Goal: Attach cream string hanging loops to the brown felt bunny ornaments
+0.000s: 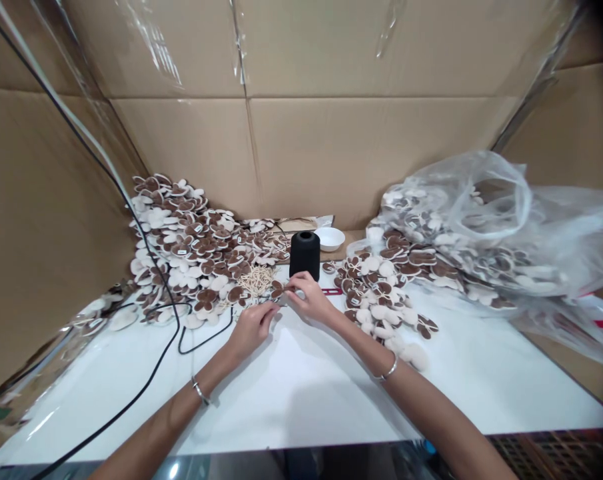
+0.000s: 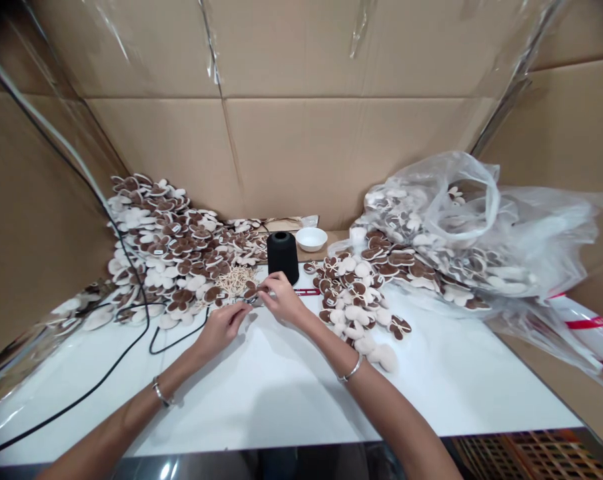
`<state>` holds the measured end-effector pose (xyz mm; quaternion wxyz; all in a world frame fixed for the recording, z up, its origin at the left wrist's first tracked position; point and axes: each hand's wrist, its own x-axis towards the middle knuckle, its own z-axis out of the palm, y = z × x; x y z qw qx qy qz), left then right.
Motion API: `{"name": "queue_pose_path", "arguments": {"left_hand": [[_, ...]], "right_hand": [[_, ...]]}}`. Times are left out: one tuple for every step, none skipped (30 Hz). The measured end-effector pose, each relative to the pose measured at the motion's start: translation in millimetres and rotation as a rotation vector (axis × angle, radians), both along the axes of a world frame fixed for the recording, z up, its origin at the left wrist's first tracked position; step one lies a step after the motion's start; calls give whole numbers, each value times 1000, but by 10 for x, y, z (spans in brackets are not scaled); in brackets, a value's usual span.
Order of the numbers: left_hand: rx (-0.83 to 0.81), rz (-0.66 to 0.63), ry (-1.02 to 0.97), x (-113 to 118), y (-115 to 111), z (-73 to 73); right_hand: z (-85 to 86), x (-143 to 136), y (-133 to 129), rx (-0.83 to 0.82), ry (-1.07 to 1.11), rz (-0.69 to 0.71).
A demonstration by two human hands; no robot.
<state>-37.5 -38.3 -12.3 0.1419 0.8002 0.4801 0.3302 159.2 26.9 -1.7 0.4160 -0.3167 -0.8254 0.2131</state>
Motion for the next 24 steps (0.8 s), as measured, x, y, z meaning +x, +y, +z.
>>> {"name": "queue_pose_path", "arguments": {"left_hand": [[-43, 12, -42, -3, 10, -11], [-82, 28, -81, -3, 30, -26], [-114, 43, -117, -2, 62, -45], [-138, 55, -152, 0, 107, -68], [-154, 62, -185, 2, 165, -93], [-165, 54, -215, 3, 235, -115], [-170, 36, -240, 0, 315, -132], [-167, 4, -246, -6, 404, -138], [-166, -46, -229, -18, 498, -130], [-153, -90, -202, -34, 595, -106], [-146, -117, -188, -53, 689, -65], [-140, -155, -164, -72, 778, -7], [-98, -213, -76, -89, 857, 66], [-51, -272, 41, -100, 922, 149], [14, -319, 173, -104, 969, 239], [85, -347, 310, -100, 997, 329], [156, -377, 446, -88, 1003, 412], [217, -401, 560, -71, 987, 482], [273, -422, 645, -50, 950, 535], [324, -430, 703, -29, 896, 566], [364, -427, 740, -9, 828, 575], [392, -413, 765, 6, 751, 561], [408, -388, 779, 18, 671, 528], [414, -354, 780, 24, 592, 480]], "right_hand": [[5, 0, -3, -25, 21, -10], [10, -1, -5, -50, 36, -15], [14, -1, -6, -72, 48, -16], [17, 0, -5, -89, 54, -14], [21, 2, -1, -100, 56, -8], [24, 5, 4, -102, 54, 1], [27, 10, 12, -95, 47, 11], [30, 17, 22, -78, 34, 26], [32, 25, 34, -53, 12, 43], [33, 35, 48, -21, -19, 63], [33, 47, 61, 14, -58, 85], [33, 58, 74, 48, -100, 107], [31, 69, 84, 77, -143, 124], [28, 80, 93, 99, -181, 135], [24, 88, 98, 117, -211, 140], [20, 94, 99, 131, -232, 141], [15, 98, 98, 143, -247, 138], [9, 99, 94, 155, -254, 131], [2, 98, 88, 163, -255, 123], [-5, 94, 82, 168, -251, 110], [-14, 88, 76, 169, -244, 95], [-22, 80, 70, 166, -233, 78], [-31, 70, 64, 159, -219, 61], [-40, 59, 59, 150, -204, 46]]}}
